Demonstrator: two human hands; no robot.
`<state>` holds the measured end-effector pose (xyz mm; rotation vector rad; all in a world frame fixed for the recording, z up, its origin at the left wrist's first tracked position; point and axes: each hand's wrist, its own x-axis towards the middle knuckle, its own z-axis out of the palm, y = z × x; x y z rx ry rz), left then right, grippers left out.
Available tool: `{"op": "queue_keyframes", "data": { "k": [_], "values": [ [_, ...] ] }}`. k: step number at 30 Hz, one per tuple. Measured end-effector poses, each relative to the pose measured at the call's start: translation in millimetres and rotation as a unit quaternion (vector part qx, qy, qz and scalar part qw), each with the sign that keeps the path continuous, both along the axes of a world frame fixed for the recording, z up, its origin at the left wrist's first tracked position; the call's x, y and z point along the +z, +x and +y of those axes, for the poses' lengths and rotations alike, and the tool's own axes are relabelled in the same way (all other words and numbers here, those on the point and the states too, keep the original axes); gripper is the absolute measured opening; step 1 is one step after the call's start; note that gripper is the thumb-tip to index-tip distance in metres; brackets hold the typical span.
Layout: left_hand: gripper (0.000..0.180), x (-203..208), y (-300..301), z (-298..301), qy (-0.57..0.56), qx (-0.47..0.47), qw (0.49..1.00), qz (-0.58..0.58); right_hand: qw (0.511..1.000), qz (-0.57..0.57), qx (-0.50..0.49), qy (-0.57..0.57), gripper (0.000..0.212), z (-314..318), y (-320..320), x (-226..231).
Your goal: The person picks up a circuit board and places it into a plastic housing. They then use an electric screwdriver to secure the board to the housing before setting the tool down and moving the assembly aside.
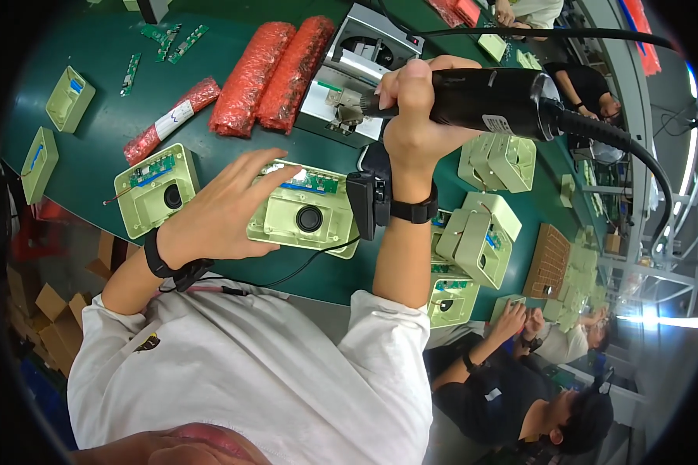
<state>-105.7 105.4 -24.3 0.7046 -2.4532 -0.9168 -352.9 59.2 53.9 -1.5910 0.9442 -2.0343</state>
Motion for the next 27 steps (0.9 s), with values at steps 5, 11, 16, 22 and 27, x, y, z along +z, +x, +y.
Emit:
{"op": "queue_keyframes", "data": {
  "k": [5, 11, 16, 22, 27],
  "values": [
    [0.088, -5.6, 2.8, -0.3, -0.013, -0.008, 1.000, 0.007, 1.000, 0.010, -0.008, 0.024, 0.019, 1.1, 9.8, -7.2],
    [0.085, -6.5, 2.0, 1.5, -0.015, -0.002, 1.000, 0.012, 0.997, 0.014, 0.005, 0.079, 0.018, -1.0, 3.0, -12.6],
    [0.086, -6.7, 1.9, 1.2, -0.013, 0.000, 1.000, 0.010, 0.996, -0.003, 0.010, 0.093, 0.017, 28.6, 10.7, 1.5],
    [0.087, -5.7, 2.4, 0.5, -0.014, 0.000, 1.000, 0.003, 0.993, -0.011, 0.109, 0.043, 0.017, 75.6, 10.0, 23.0],
    [0.087, -4.8, 1.4, 0.2, -0.008, -0.001, 1.000, 0.000, 0.992, -0.024, 0.103, 0.073, 0.024, 76.5, 13.5, 0.2]
  ]
}}
